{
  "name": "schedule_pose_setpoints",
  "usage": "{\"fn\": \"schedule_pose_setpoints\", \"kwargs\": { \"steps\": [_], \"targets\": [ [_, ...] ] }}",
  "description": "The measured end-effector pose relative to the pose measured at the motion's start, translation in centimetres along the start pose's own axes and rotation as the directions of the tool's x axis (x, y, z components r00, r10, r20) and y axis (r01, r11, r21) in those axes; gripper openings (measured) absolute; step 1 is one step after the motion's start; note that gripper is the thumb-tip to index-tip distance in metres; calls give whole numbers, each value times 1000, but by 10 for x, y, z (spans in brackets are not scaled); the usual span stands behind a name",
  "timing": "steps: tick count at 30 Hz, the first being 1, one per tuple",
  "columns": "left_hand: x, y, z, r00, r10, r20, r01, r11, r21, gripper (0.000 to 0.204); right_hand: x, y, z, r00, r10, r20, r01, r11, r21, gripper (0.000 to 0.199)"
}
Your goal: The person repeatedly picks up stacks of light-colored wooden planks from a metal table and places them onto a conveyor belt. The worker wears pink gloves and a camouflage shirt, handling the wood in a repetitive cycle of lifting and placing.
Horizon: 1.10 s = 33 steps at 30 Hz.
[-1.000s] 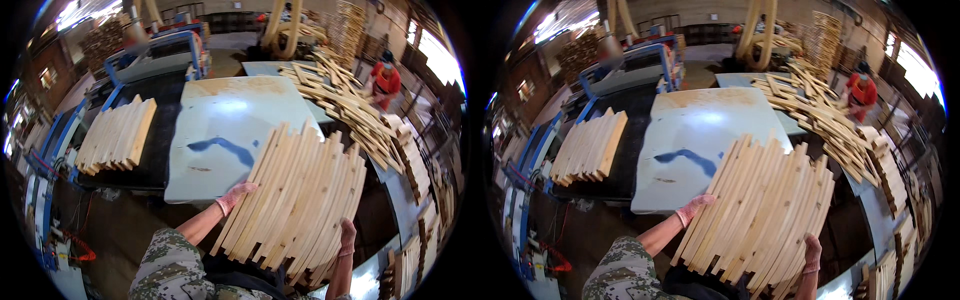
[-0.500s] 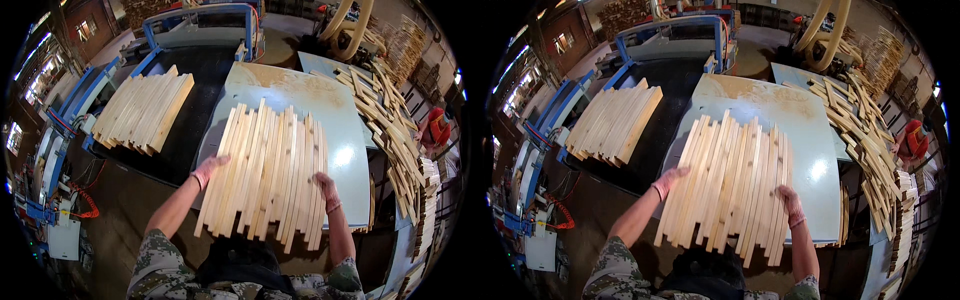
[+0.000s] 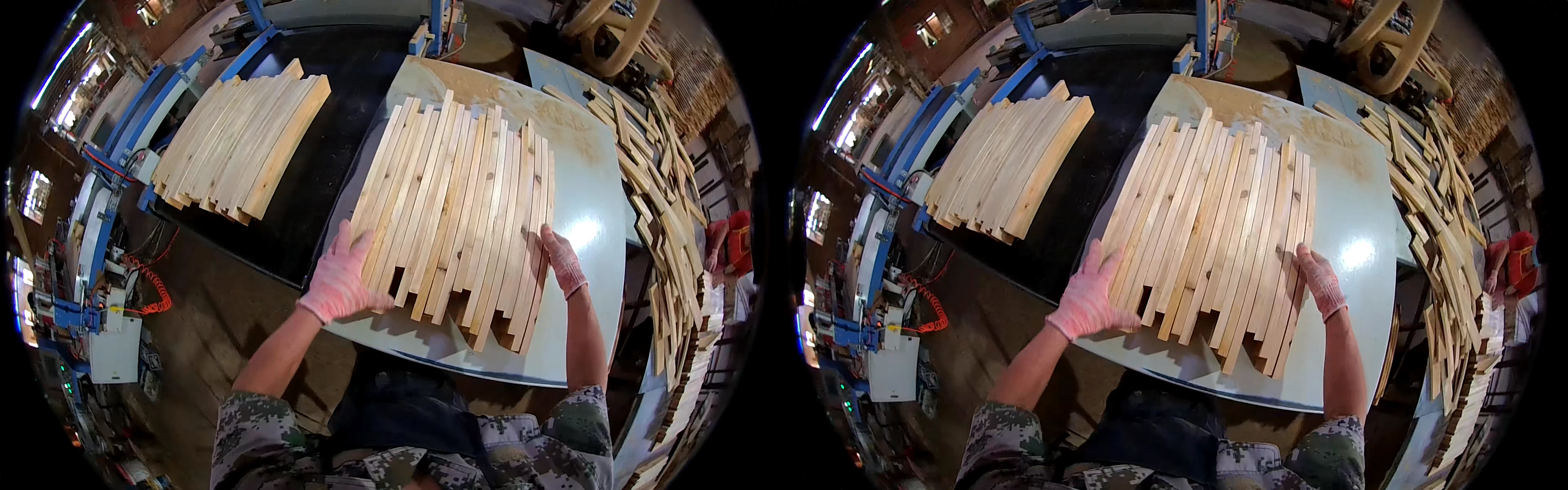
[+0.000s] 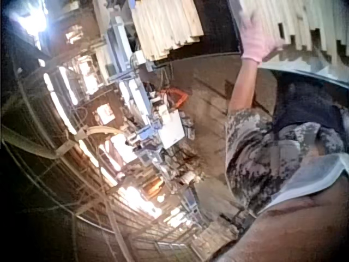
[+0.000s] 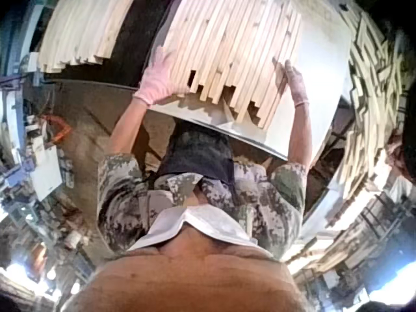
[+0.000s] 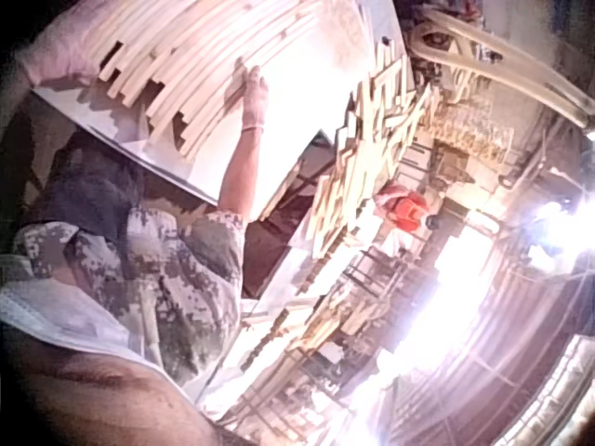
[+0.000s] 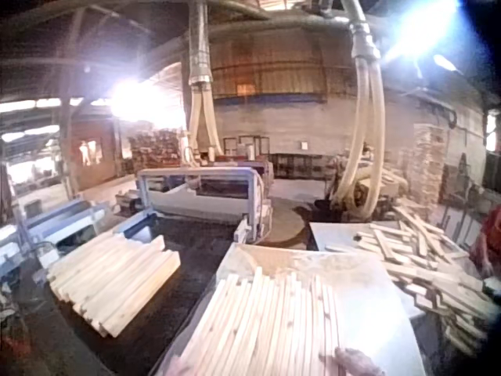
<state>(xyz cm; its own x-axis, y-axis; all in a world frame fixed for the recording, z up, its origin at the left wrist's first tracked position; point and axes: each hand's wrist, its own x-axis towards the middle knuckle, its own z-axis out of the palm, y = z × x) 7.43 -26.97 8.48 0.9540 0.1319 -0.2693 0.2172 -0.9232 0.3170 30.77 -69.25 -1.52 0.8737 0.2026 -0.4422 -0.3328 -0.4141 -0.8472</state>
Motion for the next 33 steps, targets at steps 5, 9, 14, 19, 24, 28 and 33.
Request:
{"fn": "schedule_pose_setpoints", "kwargs": {
  "steps": [5,9,14,19,24,28,33],
  "targets": [
    [-8,17,-1,993,-114,35,109,987,120,131,9,8,9,996,-81,-24,81,996,-31,71],
    [-6,-4,-9,994,-93,49,85,986,145,126,7,15,10,992,-112,-66,106,991,-83,69],
    [23,-16,-29,983,-184,15,178,967,183,124,19,40,8,975,-202,-89,196,978,-78,68],
    [115,22,-6,914,-343,-218,382,907,176,117,3,15,14,990,-113,-81,116,993,33,64],
    [142,-4,-22,918,-310,-246,355,921,163,114,-7,12,21,989,-117,-92,133,972,192,60],
    [180,-72,-47,870,-386,-306,456,867,201,109,-1,22,17,986,-118,-119,132,985,113,67],
    [207,-175,-67,814,-423,-399,545,793,272,105,-22,-31,39,894,-290,-340,214,946,-244,77]
  ]
}}
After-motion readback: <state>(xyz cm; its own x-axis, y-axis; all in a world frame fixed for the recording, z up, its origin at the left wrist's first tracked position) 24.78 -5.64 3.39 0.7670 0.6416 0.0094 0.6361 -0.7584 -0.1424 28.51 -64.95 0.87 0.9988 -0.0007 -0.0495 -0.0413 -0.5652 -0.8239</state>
